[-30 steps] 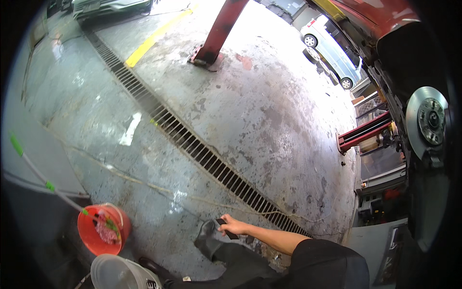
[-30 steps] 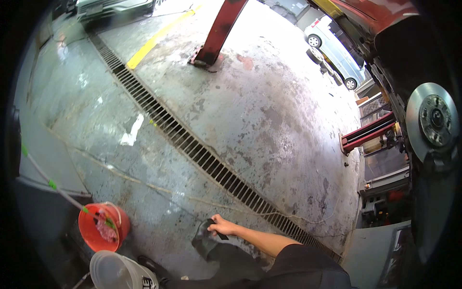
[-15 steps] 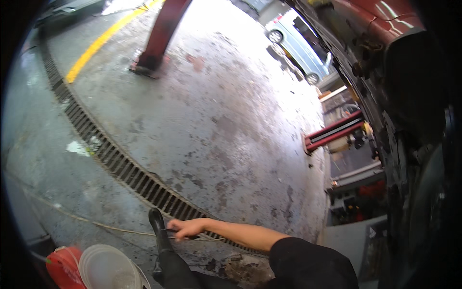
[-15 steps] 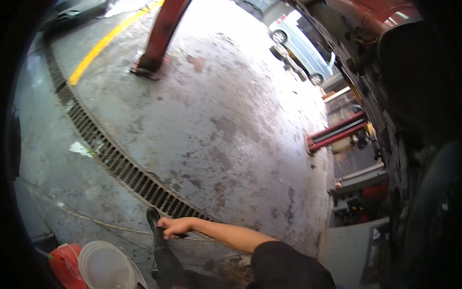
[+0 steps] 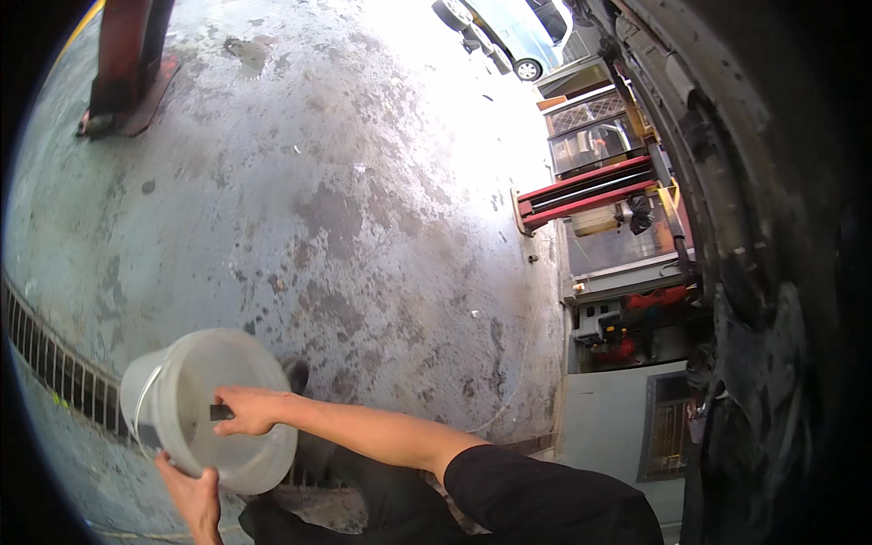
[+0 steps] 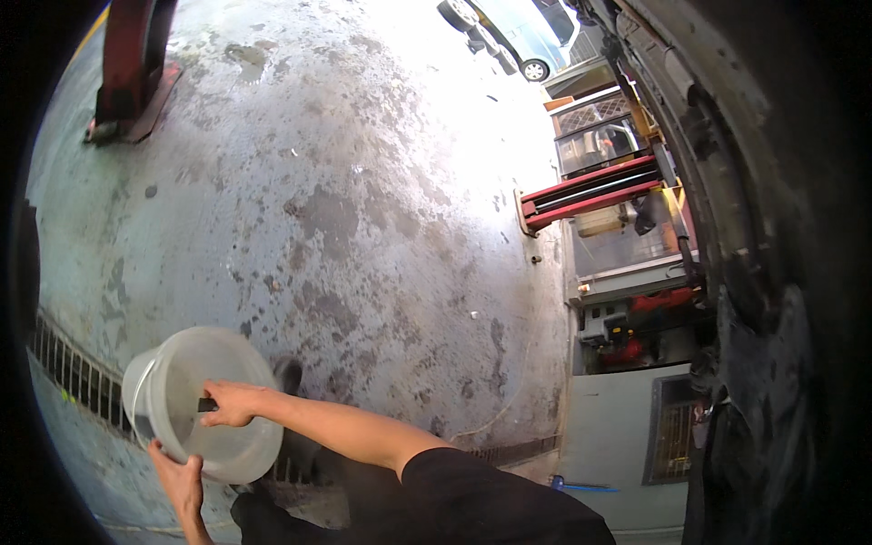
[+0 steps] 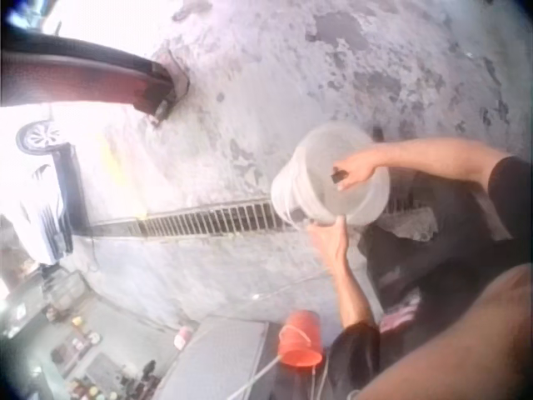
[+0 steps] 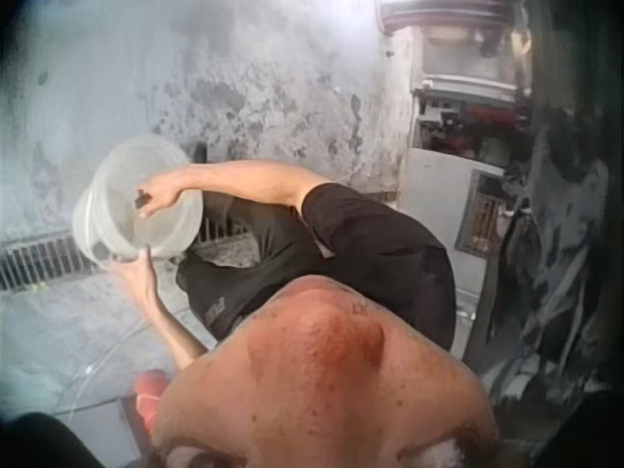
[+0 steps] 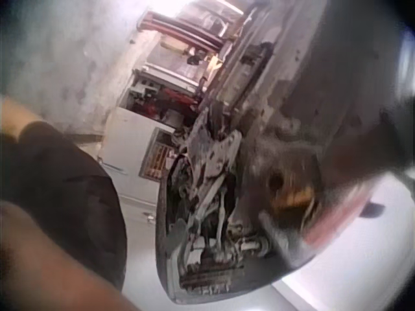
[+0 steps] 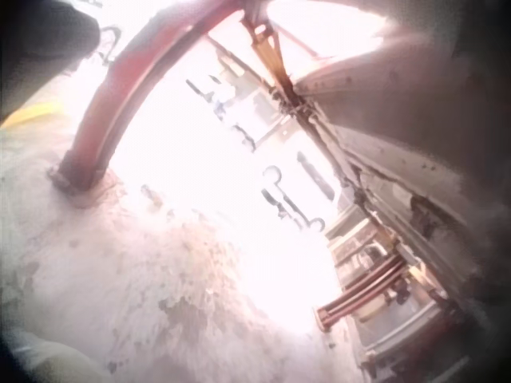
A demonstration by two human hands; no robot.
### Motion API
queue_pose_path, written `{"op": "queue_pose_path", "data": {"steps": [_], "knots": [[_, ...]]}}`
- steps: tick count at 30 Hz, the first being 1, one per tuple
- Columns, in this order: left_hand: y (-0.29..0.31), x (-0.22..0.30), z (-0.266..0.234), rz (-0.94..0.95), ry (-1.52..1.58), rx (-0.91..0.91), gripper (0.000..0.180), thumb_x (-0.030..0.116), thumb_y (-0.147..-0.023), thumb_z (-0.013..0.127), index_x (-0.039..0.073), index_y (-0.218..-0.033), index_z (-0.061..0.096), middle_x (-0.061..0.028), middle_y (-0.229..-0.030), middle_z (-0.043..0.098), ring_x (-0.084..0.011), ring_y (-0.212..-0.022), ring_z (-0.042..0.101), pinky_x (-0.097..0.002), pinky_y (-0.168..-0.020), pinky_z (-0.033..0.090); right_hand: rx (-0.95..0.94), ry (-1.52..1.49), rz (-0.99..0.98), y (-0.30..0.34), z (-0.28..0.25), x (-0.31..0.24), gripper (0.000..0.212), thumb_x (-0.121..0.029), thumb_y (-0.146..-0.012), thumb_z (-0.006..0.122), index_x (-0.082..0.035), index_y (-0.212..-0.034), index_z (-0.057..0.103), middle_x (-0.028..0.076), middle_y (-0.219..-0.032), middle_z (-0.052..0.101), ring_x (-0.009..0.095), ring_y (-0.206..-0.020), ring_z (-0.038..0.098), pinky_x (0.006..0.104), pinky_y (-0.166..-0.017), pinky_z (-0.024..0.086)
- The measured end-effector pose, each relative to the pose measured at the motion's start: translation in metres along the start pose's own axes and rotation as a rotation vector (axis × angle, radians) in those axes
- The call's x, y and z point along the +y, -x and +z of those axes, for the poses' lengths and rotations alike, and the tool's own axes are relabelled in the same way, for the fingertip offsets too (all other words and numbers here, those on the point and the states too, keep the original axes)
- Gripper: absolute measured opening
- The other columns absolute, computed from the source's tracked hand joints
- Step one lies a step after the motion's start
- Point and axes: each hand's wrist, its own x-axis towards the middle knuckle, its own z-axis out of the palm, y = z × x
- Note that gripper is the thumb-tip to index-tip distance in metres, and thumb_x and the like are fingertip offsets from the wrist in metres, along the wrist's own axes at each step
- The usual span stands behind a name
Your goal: The person fills a bucket with water from a tap and then uses a sponge to scrub the undercarriage of a car raised on a lift. The person repeatedly dips the sponge into the bucket to wet it while cleaning the vehicle's underside components.
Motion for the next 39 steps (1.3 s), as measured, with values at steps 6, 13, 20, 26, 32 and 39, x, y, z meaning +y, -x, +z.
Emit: {"op": "queue_pose_path", "data": {"steps": [6, 13, 20, 26, 32, 39], "knots": [[-0.132, 0.268, 0.104, 0.049, -0.099, -0.340, 0.069, 0.016, -0.057, 0.068, -0.004, -0.117, 0.040, -0.0217, -0.095, 0.058, -0.0317, -0.085, 0.059, -0.0372, -0.079, 0.047, -0.073, 0.467, 0.148, -0.026, -0.185, 0.104, 0.066, -0.044, -0.076, 0.069, -0.009, -0.127, 0.046, 0.020, -0.119, 0.051, 0.037, -0.108, 0.053, 0.0439, -0.092, 0.043], [-0.213, 0.536, 0.212, 0.275, -0.149, -0.614, 0.075, 0.021, -0.054, 0.075, -0.004, -0.118, 0.044, -0.0214, -0.090, 0.061, -0.0317, -0.082, 0.063, -0.0395, -0.076, 0.049, 0.082, 0.474, 0.330, -0.004, -0.420, 0.228, 0.059, -0.043, -0.070, 0.071, -0.017, -0.121, 0.057, 0.014, -0.122, 0.053, 0.034, -0.113, 0.049, 0.0520, -0.093, 0.040], [-0.301, 0.722, 0.316, 0.348, -0.102, -0.772, 0.079, 0.030, -0.055, 0.077, -0.004, -0.120, 0.050, -0.0197, -0.100, 0.063, -0.0324, -0.097, 0.062, -0.0372, -0.084, 0.050, 0.438, 0.504, 0.543, -0.007, -0.566, 0.371, 0.036, -0.028, -0.084, 0.055, -0.004, -0.109, 0.064, 0.022, -0.122, 0.053, 0.035, -0.117, 0.048, 0.0511, -0.090, 0.042], [-0.358, 0.875, 0.417, 0.499, -0.303, -1.140, 0.071, 0.042, -0.066, 0.067, -0.005, -0.116, 0.048, -0.0255, -0.109, 0.059, -0.0406, -0.099, 0.060, -0.0449, -0.084, 0.049, 0.343, 0.436, 0.599, 0.043, -0.645, 0.433, 0.052, -0.035, -0.083, 0.055, -0.005, -0.127, 0.053, 0.019, -0.135, 0.048, 0.036, -0.129, 0.040, 0.0538, -0.103, 0.030], [-0.416, 1.003, 0.512, 0.524, -0.324, -1.108, 0.082, 0.038, -0.066, 0.069, -0.008, -0.128, 0.040, -0.0280, -0.117, 0.053, -0.0412, -0.103, 0.058, -0.0430, -0.089, 0.048, 0.412, 0.340, 0.439, 0.037, -0.810, 0.497, 0.053, -0.036, -0.083, 0.056, -0.010, -0.128, 0.052, 0.017, -0.135, 0.048, 0.036, -0.129, 0.040, 0.0536, -0.103, 0.030], [-0.479, 1.144, 0.616, 0.534, -0.472, -1.124, 0.082, 0.040, -0.064, 0.072, -0.005, -0.126, 0.042, -0.0255, -0.118, 0.053, -0.0395, -0.103, 0.058, -0.0425, -0.090, 0.048, 0.606, 0.173, 0.219, 0.041, -0.975, 0.568, 0.054, -0.038, -0.082, 0.057, -0.014, -0.130, 0.051, 0.014, -0.136, 0.048, 0.036, -0.129, 0.039, 0.0533, -0.103, 0.029]]}}
